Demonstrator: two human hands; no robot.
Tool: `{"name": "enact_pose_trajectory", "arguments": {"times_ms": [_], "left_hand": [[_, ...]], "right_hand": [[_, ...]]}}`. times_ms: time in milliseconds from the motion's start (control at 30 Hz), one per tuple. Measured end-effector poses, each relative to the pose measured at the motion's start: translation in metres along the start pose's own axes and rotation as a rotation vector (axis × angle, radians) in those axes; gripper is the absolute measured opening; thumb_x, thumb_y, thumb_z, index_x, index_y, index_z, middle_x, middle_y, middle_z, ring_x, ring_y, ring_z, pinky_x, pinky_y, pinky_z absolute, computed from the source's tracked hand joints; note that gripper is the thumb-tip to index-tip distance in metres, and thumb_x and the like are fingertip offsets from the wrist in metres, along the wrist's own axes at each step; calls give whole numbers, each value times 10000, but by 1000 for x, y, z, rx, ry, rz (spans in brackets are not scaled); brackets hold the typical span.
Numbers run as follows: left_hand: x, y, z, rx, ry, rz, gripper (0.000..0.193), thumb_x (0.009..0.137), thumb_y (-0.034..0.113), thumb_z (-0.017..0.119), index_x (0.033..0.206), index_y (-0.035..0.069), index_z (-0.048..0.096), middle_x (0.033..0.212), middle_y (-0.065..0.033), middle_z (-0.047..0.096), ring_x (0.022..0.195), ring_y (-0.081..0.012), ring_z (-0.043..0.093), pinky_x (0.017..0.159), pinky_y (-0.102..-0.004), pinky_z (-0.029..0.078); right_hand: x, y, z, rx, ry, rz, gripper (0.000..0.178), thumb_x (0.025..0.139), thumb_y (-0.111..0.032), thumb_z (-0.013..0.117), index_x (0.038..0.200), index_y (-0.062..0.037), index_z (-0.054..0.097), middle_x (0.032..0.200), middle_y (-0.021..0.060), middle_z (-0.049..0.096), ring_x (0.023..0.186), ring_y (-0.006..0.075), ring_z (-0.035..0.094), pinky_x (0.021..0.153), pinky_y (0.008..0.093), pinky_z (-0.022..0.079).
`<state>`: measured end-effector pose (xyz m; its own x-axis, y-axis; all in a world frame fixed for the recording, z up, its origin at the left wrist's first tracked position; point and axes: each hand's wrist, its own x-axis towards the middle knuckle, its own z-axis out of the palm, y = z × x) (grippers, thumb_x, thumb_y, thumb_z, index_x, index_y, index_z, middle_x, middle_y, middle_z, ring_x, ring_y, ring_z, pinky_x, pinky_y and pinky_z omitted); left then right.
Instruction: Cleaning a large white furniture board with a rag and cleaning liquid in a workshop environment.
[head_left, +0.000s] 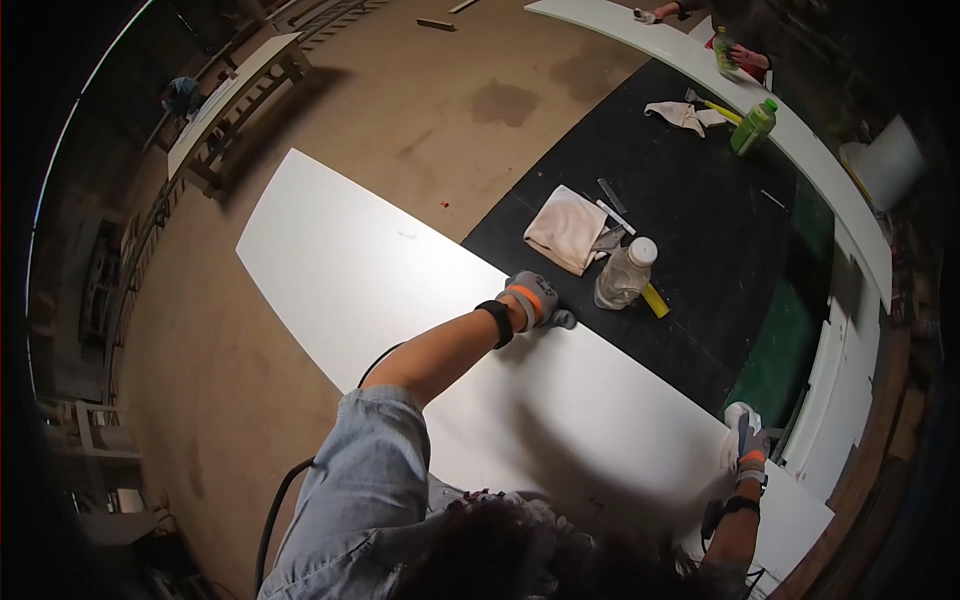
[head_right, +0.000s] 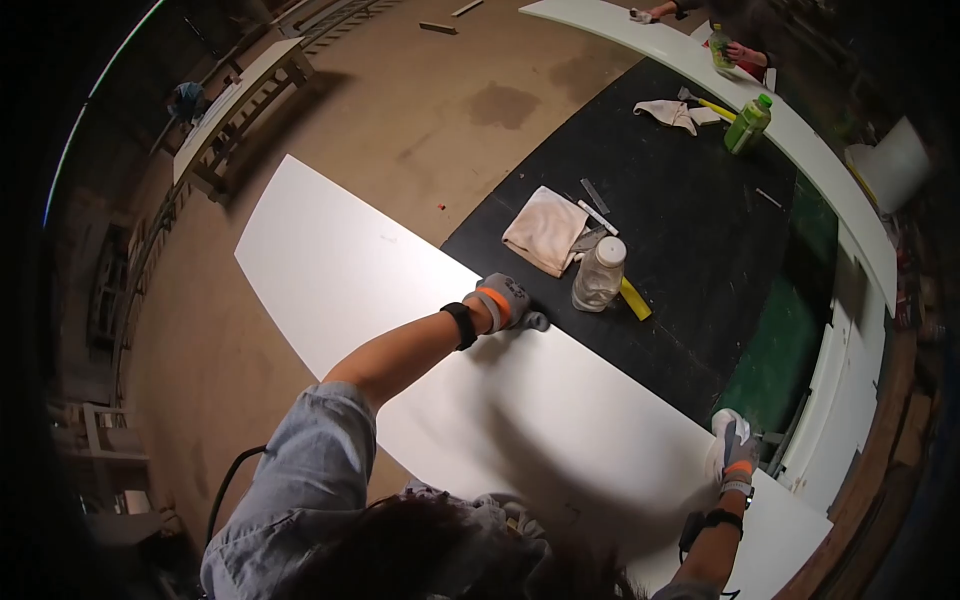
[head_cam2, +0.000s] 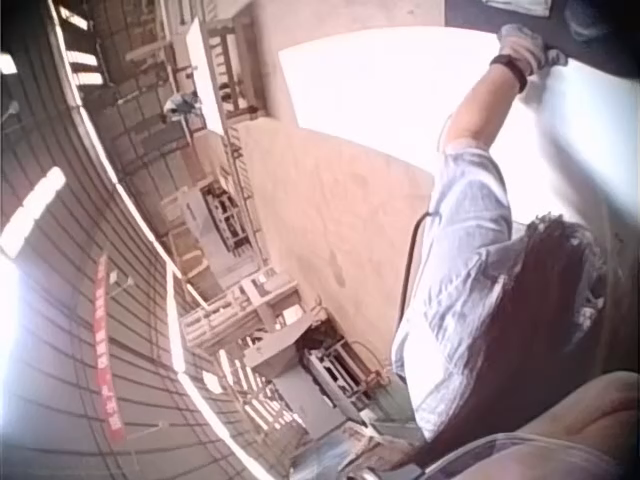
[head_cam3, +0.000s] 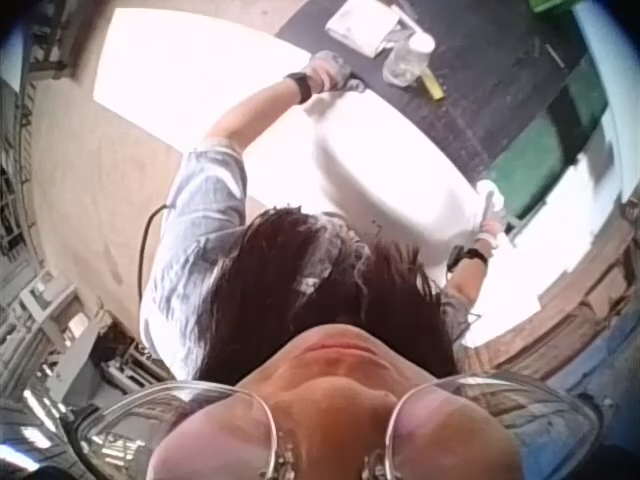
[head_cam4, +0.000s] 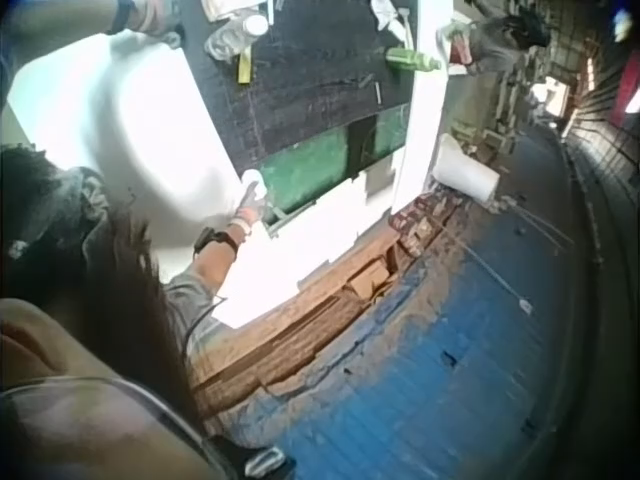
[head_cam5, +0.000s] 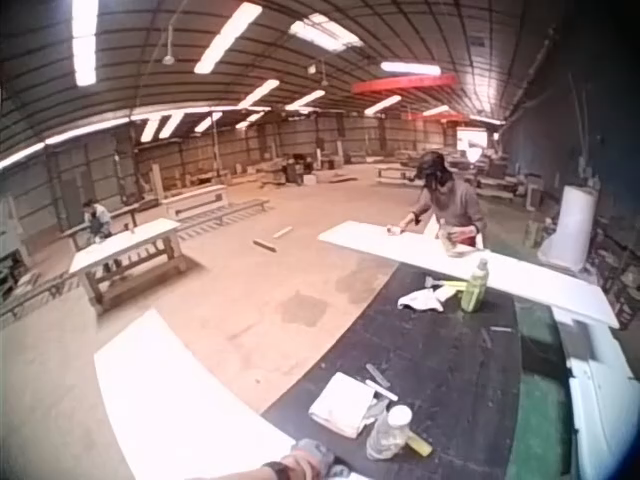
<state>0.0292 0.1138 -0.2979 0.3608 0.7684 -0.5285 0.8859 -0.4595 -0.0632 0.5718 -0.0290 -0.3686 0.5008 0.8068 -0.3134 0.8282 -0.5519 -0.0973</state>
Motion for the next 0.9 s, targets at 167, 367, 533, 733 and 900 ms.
{"name": "enact_pose_trajectory", "arguments": {"times_ms": [167, 367, 533, 733, 900], "left_hand": [[-7, 5, 12, 28, 7, 12, 370, 902, 389, 471, 940, 114, 716, 867, -82, 699, 829, -257, 681, 673, -377, 533], [-1, 19, 16, 58, 7, 42, 331, 896, 364, 490, 909, 123, 717, 827, -64, 699, 809, -241, 683, 650, -373, 522], [-1, 19, 18, 30, 30, 37, 440, 915, 459, 435, 899, 122, 718, 815, -66, 695, 784, -248, 680, 641, -370, 516], [0, 16, 12, 39, -26, 33, 608, 895, 621, 360, 895, 131, 719, 787, -69, 682, 784, -259, 670, 664, -402, 506], [-4, 14, 7, 11, -27, 59, 671, 891, 653, 320, 911, 110, 714, 832, -101, 689, 811, -282, 668, 689, -413, 509]], "right_hand": [[-49, -49, -24, 19, -40, 40, 565, 843, -535, 421, 1134, -89, 610, 1138, 219, 598, 1107, 393, 538, 898, 430, 441], [-88, -55, -37, -56, -18, 4, 430, 875, -416, 416, 1109, -103, 594, 1146, 196, 594, 1099, 388, 540, 908, 405, 423], [-86, -56, -32, 168, 75, -236, 375, 892, -356, 414, 1032, -54, 587, 1060, 210, 600, 1017, 359, 574, 839, 376, 447], [-45, -13, -21, 798, 329, -321, 219, 857, -282, 508, 907, -69, 512, 909, 134, 546, 731, 213, 522, 625, 290, 441], [-102, -57, -71, 405, 553, -531, 304, 777, -200, 630, 989, -6, 530, 875, 102, 499, 669, 170, 442, 622, 291, 442]]}}
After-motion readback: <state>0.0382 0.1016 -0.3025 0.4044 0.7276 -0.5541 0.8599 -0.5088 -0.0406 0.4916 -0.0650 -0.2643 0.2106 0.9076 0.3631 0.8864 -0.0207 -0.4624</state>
